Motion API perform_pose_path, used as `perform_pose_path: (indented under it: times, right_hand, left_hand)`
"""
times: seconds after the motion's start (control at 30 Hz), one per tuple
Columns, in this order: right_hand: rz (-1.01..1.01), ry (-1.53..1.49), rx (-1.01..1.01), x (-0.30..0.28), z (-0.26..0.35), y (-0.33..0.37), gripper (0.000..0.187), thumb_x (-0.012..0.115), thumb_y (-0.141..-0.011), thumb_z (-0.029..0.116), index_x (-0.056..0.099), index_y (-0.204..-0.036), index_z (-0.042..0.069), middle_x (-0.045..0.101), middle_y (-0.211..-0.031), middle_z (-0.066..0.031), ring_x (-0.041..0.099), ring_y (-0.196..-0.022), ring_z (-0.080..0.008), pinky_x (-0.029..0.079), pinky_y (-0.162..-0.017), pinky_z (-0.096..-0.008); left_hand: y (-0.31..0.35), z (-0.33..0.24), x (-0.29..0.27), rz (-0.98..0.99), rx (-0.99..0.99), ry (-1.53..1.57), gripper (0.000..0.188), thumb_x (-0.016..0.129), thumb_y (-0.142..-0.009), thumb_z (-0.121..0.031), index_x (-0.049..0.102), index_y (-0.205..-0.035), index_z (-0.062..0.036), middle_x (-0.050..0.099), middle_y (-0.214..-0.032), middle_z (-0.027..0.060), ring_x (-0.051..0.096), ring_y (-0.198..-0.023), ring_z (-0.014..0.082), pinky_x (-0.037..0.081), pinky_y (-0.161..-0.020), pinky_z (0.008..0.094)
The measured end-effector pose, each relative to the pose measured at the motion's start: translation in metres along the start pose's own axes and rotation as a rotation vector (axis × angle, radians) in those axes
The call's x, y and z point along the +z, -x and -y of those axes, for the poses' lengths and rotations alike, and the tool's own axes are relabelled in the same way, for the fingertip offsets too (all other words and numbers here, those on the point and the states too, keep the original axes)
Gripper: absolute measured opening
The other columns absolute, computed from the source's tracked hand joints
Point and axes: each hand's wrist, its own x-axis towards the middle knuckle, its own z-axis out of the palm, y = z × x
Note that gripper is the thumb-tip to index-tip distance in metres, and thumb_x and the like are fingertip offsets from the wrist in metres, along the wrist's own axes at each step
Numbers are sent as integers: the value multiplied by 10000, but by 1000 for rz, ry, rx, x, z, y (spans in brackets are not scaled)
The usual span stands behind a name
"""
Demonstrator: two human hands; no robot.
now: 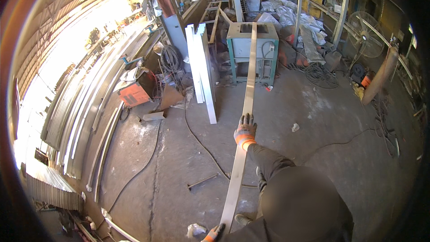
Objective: The person repeatedly feeds long metal profiles through a bench-mounted grinding machine, flipping each piece to treat both sides. After finishing each profile, the person stacks it with others nearby. The process is repeated for several profiles throughout the clip.
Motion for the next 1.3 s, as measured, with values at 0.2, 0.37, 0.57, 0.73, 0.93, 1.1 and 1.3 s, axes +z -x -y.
perform_pose_path:
  times: [0.2,0.37,0.57,0.73,0.93,1.1,1.3]
  right_hand:
    - [27,-290,123,15,11,33,1024,757,-939,391,322,-1819,101,242,-1903,-216,238,-1753,-459,401,-1283,-711]
    - [0,-1066,332,47,-31,-37,1175,833,-903,397,203,-1860,135,498,-1704,-378,546,-1557,-490,512,-1251,-519]
    - [-26,-1773,260,78,-101,-182,1145,903,-957,408,281,-1810,-36,405,-1833,-284,376,-1706,-434,317,-1395,-417]
    - [145,-1339,285,72,-132,-324,1173,898,-919,308,231,-1844,35,357,-1862,-258,351,-1720,-403,331,-1390,-423]
    - [196,-551,128,22,-100,-543,1120,823,-941,349,222,-1874,200,189,-1925,-237,266,-1720,-545,341,-1379,-589]
    - [185,-240,171,46,-69,-699,934,666,-1023,253,274,-1870,224,108,-1957,-178,164,-1756,-548,331,-1374,-635]
    - [93,-117,212,74,-68,-859,905,725,-984,291,391,-1820,201,269,-1915,-172,276,-1698,-576,305,-1351,-669]
  left_hand:
    - [12,-23,-40,-221,37,-242,726,809,-1016,-652,706,-1418,-56,807,-1150,149,794,-1068,317,644,-944,456]
    - [-34,-109,-28,-273,47,-398,729,819,-1005,-646,703,-1425,-62,807,-1165,154,794,-1078,325,644,-952,460]
    - [-130,-268,42,-234,86,-516,734,831,-991,-639,699,-1433,-69,807,-1182,159,794,-1089,334,643,-961,466]
    - [-199,-389,88,-199,126,-544,739,840,-980,-634,696,-1440,-75,807,-1196,164,794,-1099,342,642,-969,471]
    - [-290,-471,99,-160,148,-462,745,852,-966,-627,692,-1448,-82,807,-1214,170,794,-1110,352,641,-979,476]
    - [-413,-542,66,-167,222,-453,752,862,-954,-621,689,-1455,-87,807,-1228,175,795,-1120,360,641,-987,481]
    - [-551,-635,13,-257,294,-551,761,873,-941,-615,685,-1463,-95,807,-1246,181,795,-1132,369,640,-996,487]
